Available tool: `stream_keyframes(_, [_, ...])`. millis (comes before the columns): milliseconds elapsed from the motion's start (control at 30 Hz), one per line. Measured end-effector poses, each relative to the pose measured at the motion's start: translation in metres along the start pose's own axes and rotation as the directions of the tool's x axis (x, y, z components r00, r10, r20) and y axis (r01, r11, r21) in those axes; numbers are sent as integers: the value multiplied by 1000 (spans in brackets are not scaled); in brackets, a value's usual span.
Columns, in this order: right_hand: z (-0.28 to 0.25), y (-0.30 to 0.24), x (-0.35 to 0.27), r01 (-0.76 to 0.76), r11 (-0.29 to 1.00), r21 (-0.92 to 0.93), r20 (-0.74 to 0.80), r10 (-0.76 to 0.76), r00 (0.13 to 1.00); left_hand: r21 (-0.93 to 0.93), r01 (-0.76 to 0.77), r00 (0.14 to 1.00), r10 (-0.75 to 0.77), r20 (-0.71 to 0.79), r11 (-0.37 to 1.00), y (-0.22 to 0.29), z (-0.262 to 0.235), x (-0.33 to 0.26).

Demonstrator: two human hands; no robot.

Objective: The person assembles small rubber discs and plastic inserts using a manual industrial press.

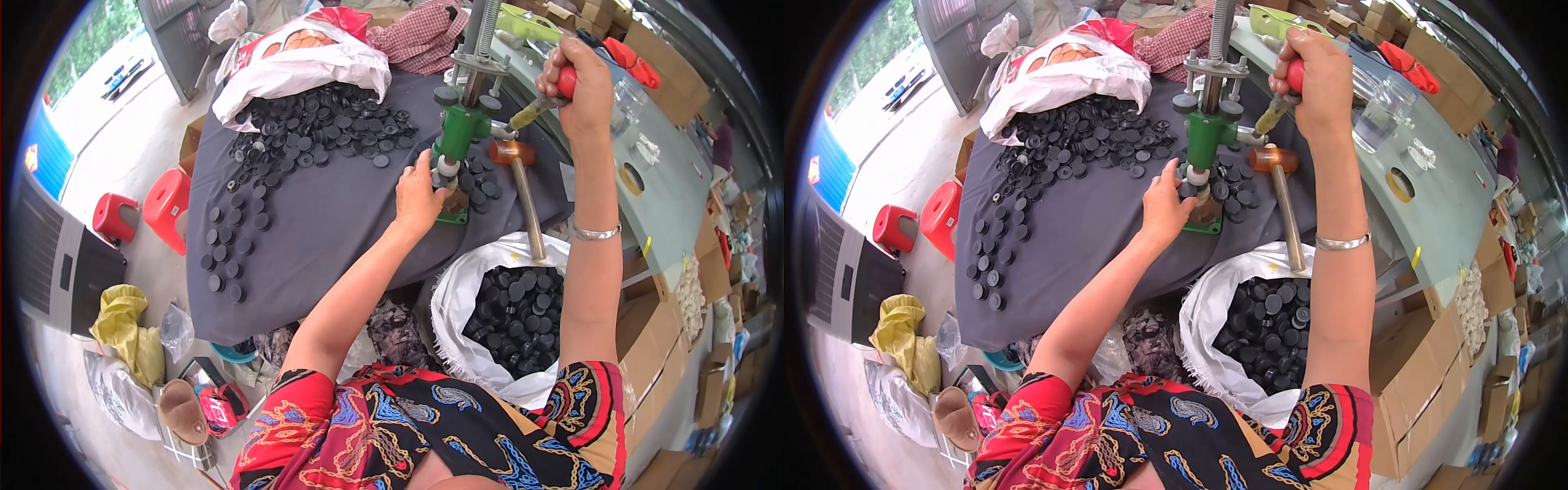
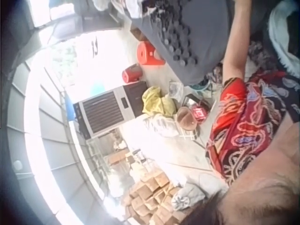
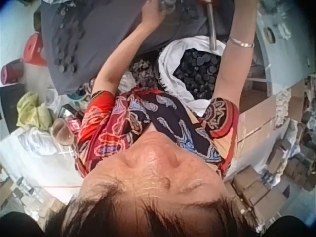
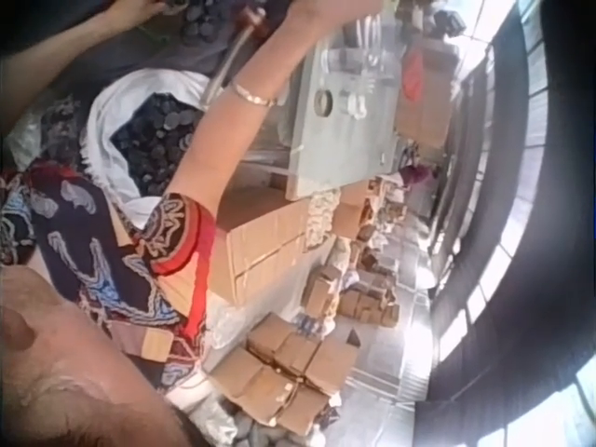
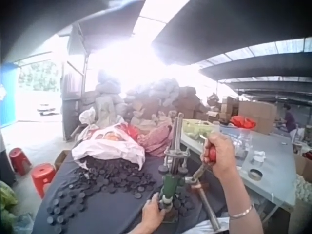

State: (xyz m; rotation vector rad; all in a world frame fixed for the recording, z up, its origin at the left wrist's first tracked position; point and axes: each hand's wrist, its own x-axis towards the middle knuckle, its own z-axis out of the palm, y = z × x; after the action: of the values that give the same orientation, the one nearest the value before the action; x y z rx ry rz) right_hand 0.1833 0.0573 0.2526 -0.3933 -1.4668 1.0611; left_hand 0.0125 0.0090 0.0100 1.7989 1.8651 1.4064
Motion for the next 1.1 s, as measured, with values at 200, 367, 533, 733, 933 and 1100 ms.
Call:
stream_keyframes(200, [2, 0, -1, 19, 1000, -10, -16, -19, 1000, -16, -25, 998, 24, -63, 1000, 3, 15, 10])
stream_keyframes(367, [3, -2, -16, 19, 1000, -23, -27, -20, 999, -79, 34, 999, -37, -31, 996, 5, 18, 12])
stream_keyframes(533, [10, 6, -76, 108, 977, -182, 15, -107, 994, -101, 21, 998, -26, -52, 995, -4, 8, -1])
stream_keyframes(733, [5, 76, -178, 555, 707, -439, 321, -453, 832, -86, -54, 992, 44, -116, 995, -26, -43, -44])
stream_keyframes(933, [-8, 58, -178, 325, 814, -482, 224, -245, 943, 80, -105, 934, 126, -335, 991, -42, -150, -115])
stream_keyframes(1100, [13, 22, -121, 191, 941, -281, 124, -161, 979, 442, 199, 833, 87, -546, 875, -91, -249, -178])
